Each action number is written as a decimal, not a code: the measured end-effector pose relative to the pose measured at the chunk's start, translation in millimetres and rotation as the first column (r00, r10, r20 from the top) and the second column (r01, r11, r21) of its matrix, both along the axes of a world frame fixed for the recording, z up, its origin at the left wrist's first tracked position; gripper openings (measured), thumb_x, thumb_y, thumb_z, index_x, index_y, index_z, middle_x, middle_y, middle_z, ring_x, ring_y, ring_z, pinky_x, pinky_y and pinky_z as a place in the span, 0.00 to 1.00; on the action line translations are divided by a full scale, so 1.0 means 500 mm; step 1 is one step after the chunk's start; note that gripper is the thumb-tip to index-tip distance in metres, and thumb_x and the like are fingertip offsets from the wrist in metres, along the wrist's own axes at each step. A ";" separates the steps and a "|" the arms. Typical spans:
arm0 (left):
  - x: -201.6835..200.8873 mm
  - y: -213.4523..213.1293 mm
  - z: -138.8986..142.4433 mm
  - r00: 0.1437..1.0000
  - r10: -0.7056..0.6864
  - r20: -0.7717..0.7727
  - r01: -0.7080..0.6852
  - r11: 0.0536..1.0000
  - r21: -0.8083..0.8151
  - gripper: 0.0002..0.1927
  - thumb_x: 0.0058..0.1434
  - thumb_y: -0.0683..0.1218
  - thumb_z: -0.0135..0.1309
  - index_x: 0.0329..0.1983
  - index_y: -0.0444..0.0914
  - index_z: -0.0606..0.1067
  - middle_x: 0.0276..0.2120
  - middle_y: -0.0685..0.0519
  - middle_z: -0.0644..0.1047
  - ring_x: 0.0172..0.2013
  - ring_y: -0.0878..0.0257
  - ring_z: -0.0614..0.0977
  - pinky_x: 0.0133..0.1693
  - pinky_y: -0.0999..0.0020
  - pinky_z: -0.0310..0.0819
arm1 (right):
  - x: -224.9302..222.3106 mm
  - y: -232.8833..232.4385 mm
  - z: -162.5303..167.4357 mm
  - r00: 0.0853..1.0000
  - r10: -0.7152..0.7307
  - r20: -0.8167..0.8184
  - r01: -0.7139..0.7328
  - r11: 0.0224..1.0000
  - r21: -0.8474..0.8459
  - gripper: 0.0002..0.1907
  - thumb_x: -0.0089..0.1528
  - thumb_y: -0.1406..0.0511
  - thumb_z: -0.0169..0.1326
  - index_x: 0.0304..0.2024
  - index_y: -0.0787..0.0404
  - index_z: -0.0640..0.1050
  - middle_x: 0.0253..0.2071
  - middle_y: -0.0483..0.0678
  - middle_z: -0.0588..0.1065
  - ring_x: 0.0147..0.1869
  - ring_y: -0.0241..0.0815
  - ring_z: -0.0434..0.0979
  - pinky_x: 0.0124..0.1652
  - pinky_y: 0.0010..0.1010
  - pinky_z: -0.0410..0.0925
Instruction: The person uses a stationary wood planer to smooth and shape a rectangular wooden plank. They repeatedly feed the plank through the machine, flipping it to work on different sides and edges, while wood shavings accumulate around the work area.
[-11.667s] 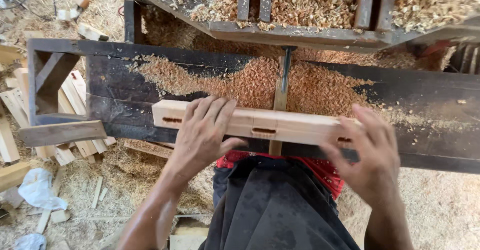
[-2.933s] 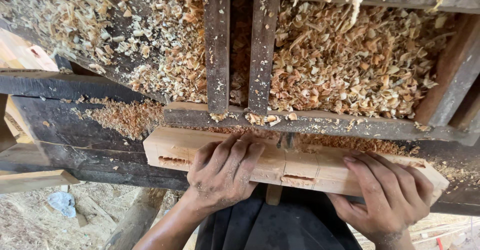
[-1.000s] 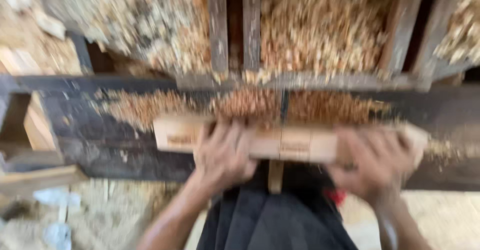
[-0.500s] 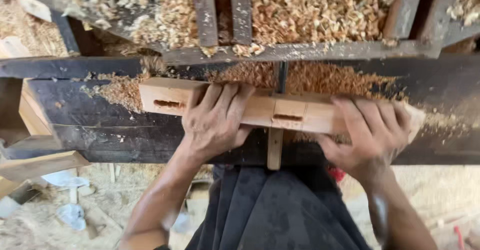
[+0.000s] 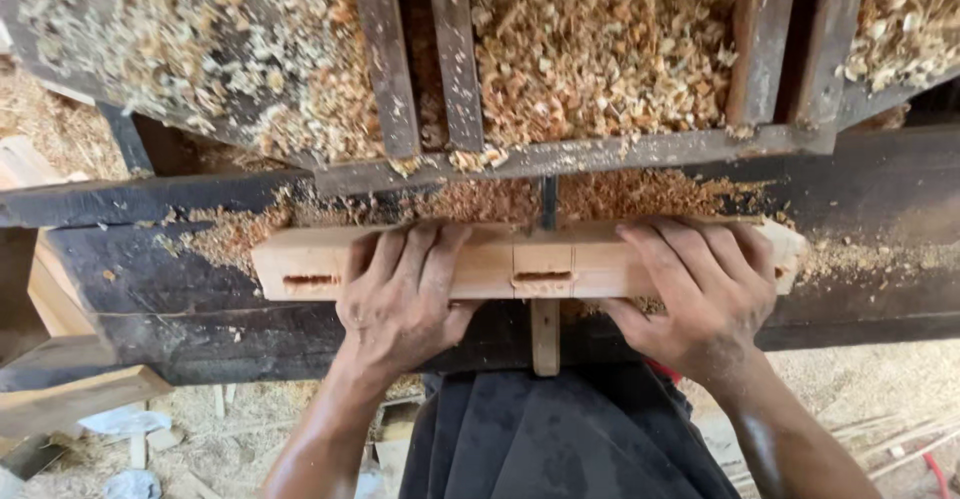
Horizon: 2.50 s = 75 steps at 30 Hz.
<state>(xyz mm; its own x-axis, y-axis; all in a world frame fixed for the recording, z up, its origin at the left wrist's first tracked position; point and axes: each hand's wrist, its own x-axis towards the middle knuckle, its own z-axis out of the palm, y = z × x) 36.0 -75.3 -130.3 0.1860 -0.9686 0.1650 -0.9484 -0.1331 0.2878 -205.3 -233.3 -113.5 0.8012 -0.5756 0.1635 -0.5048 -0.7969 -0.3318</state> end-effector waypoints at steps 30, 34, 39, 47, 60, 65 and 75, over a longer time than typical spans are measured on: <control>-0.020 -0.009 -0.007 1.000 -0.005 0.005 0.005 0.998 -0.056 0.26 0.57 0.52 0.57 0.58 0.38 0.74 0.48 0.49 0.79 0.47 0.55 0.80 0.50 0.58 0.69 | -0.017 -0.022 -0.006 1.000 0.002 0.000 -0.002 1.000 -0.025 0.27 0.50 0.55 0.70 0.48 0.59 0.83 0.46 0.48 0.81 0.49 0.46 0.78 0.56 0.38 0.64; 0.001 0.034 0.000 0.999 0.010 -0.049 -0.006 0.997 0.075 0.32 0.52 0.56 0.62 0.58 0.37 0.76 0.47 0.48 0.80 0.46 0.53 0.80 0.52 0.54 0.69 | 0.000 0.015 -0.017 0.999 0.033 -0.007 -0.033 0.999 0.027 0.26 0.49 0.59 0.68 0.49 0.60 0.83 0.43 0.50 0.80 0.46 0.47 0.77 0.53 0.39 0.65; -0.020 0.062 -0.003 1.000 0.013 -0.011 -0.013 1.000 -0.008 0.28 0.51 0.50 0.58 0.56 0.37 0.76 0.47 0.49 0.80 0.47 0.56 0.80 0.52 0.56 0.69 | -0.014 0.057 0.003 0.999 0.007 0.038 -0.009 0.998 0.055 0.23 0.48 0.60 0.67 0.46 0.60 0.82 0.45 0.49 0.80 0.48 0.50 0.79 0.53 0.40 0.65; 0.002 0.048 0.002 0.998 -0.026 -0.063 0.028 0.999 0.027 0.28 0.49 0.50 0.56 0.55 0.37 0.76 0.49 0.49 0.79 0.50 0.56 0.81 0.51 0.56 0.70 | 0.007 0.059 0.008 1.000 -0.027 -0.011 0.028 0.999 0.041 0.24 0.52 0.56 0.70 0.47 0.59 0.82 0.46 0.48 0.80 0.51 0.50 0.79 0.56 0.41 0.64; 0.006 -0.003 -0.014 0.998 0.068 -0.012 -0.068 0.998 0.011 0.30 0.48 0.51 0.54 0.56 0.39 0.75 0.47 0.50 0.80 0.46 0.56 0.81 0.50 0.56 0.71 | 0.008 -0.025 -0.021 0.997 0.077 -0.015 -0.077 0.997 -0.004 0.28 0.50 0.53 0.70 0.48 0.58 0.83 0.46 0.47 0.81 0.49 0.46 0.79 0.55 0.42 0.66; -0.042 -0.019 -0.035 0.997 0.038 0.070 -0.036 0.999 -0.030 0.28 0.57 0.51 0.58 0.60 0.36 0.72 0.48 0.48 0.79 0.46 0.56 0.79 0.50 0.55 0.70 | -0.033 -0.052 -0.013 0.997 0.075 0.023 -0.074 0.995 -0.071 0.25 0.50 0.55 0.69 0.48 0.58 0.83 0.43 0.50 0.80 0.45 0.48 0.79 0.52 0.42 0.67; -0.166 -0.036 -0.032 0.978 0.055 0.201 -0.062 0.998 0.027 0.28 0.52 0.55 0.56 0.54 0.37 0.75 0.45 0.46 0.79 0.44 0.53 0.79 0.43 0.55 0.72 | -0.085 -0.011 0.051 0.933 0.041 0.358 -0.094 0.987 0.131 0.21 0.58 0.57 0.65 0.49 0.60 0.80 0.46 0.49 0.78 0.54 0.49 0.78 0.56 0.42 0.71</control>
<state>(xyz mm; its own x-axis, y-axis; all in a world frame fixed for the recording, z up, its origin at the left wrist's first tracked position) -47.2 -93.1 -146.2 0.2092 -0.9625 0.1727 -0.9766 -0.1966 0.0873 -247.9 -239.1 -88.1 0.7445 -0.5607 0.3625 -0.2805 -0.7554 -0.5922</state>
